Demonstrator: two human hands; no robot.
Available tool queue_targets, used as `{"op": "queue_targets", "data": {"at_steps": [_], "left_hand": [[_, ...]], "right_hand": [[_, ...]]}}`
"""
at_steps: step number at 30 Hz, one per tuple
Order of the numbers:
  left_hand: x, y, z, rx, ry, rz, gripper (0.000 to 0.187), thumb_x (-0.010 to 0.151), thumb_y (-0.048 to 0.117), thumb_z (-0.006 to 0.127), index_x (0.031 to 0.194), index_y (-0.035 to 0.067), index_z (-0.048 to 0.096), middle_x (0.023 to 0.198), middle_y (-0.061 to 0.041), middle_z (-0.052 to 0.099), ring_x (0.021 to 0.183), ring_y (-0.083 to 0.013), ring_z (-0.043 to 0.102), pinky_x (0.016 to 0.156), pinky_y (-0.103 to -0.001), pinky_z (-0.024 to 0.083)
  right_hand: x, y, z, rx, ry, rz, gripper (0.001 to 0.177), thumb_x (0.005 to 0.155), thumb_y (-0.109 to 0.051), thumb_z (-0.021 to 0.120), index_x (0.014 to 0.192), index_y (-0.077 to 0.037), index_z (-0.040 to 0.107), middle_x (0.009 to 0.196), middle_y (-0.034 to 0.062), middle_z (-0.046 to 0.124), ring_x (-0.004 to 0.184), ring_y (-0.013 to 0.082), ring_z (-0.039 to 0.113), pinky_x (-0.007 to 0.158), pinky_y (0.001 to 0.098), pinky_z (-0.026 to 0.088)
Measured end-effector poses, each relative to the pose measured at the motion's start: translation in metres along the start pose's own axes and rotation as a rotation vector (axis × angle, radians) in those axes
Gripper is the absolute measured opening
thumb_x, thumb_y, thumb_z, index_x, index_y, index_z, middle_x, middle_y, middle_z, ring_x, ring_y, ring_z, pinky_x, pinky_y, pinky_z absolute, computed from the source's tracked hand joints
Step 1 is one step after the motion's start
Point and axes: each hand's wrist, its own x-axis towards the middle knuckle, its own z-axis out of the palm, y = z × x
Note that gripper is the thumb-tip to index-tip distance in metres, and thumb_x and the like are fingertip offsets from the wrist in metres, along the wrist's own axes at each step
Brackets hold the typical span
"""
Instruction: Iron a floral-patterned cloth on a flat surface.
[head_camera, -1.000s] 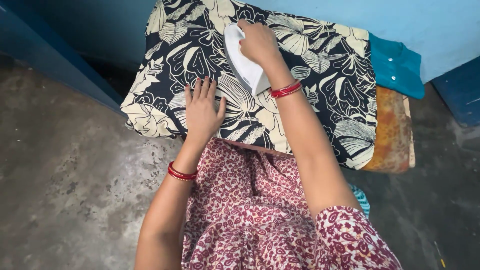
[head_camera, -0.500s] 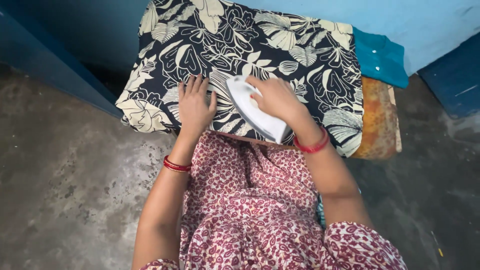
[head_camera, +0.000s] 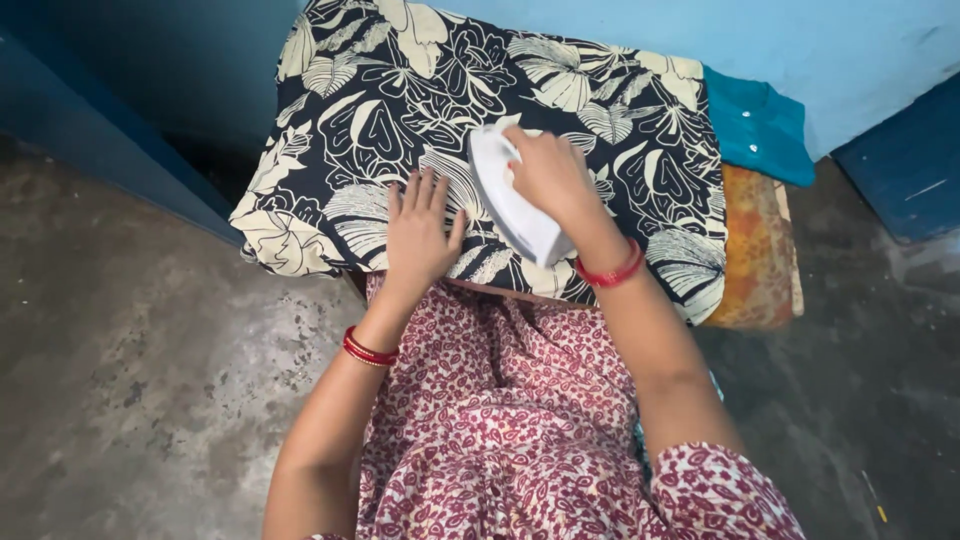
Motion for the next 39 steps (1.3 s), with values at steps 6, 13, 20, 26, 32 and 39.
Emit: {"op": "queue_targets", "data": {"at_steps": [6,13,20,26,32,39], "left_hand": [[0.000,0.000,-0.005,-0.045,-0.003,0.004,0.058,0.102,0.040,0.050,0.143,-0.001,0.056,0.150,-0.022,0.053,0.145,-0.0374,0.042,0.123,-0.055,0.022],[0.001,0.003,-0.012,-0.084,0.008,-0.003,0.055,0.100,0.038,0.053,0.140,0.001,0.058,0.148,-0.021,0.055,0.144,-0.0370,0.044,0.123,-0.054,0.022],[0.000,0.003,-0.012,-0.097,0.055,0.012,0.052,0.099,0.035,0.056,0.136,0.000,0.062,0.145,-0.022,0.058,0.141,-0.0373,0.047,0.121,-0.055,0.026],[0.000,0.004,-0.013,-0.129,0.075,0.029,0.048,0.099,0.033,0.057,0.133,0.000,0.064,0.143,-0.021,0.060,0.139,-0.0369,0.050,0.120,-0.054,0.028],[-0.002,0.004,-0.014,-0.133,0.062,0.032,0.046,0.100,0.031,0.055,0.133,0.001,0.064,0.143,-0.021,0.060,0.140,-0.0355,0.050,0.121,-0.053,0.028],[-0.001,0.001,-0.007,-0.079,0.003,0.019,0.050,0.101,0.033,0.050,0.137,0.000,0.062,0.146,-0.020,0.058,0.142,-0.0335,0.048,0.122,-0.052,0.026]], "right_hand": [[0.090,0.022,0.034,0.036,0.063,0.023,0.040,0.086,-0.015,0.072,0.125,-0.012,0.065,0.095,0.0217,0.074,0.090,0.0431,0.072,0.081,0.0519,0.056],[0.125,0.038,0.043,0.063,0.119,-0.009,0.039,0.086,-0.016,0.073,0.125,-0.011,0.066,0.101,0.0219,0.074,0.095,0.0427,0.070,0.084,0.0512,0.055],[0.092,0.028,0.029,0.030,-0.013,-0.013,0.040,0.090,-0.022,0.070,0.128,-0.014,0.060,0.099,0.0246,0.073,0.097,0.0455,0.069,0.085,0.0537,0.053],[0.000,0.012,-0.001,0.024,-0.070,-0.044,0.039,0.091,-0.022,0.069,0.128,-0.015,0.060,0.092,0.0244,0.073,0.092,0.0472,0.069,0.082,0.0566,0.053],[-0.075,-0.003,-0.036,0.024,-0.129,-0.027,0.035,0.094,-0.022,0.066,0.128,-0.015,0.060,0.083,0.0231,0.072,0.083,0.0457,0.070,0.076,0.0562,0.053],[-0.075,0.008,-0.032,0.059,-0.072,-0.024,0.034,0.093,-0.022,0.066,0.126,-0.014,0.061,0.084,0.0214,0.073,0.082,0.0440,0.071,0.074,0.0564,0.054]]}}
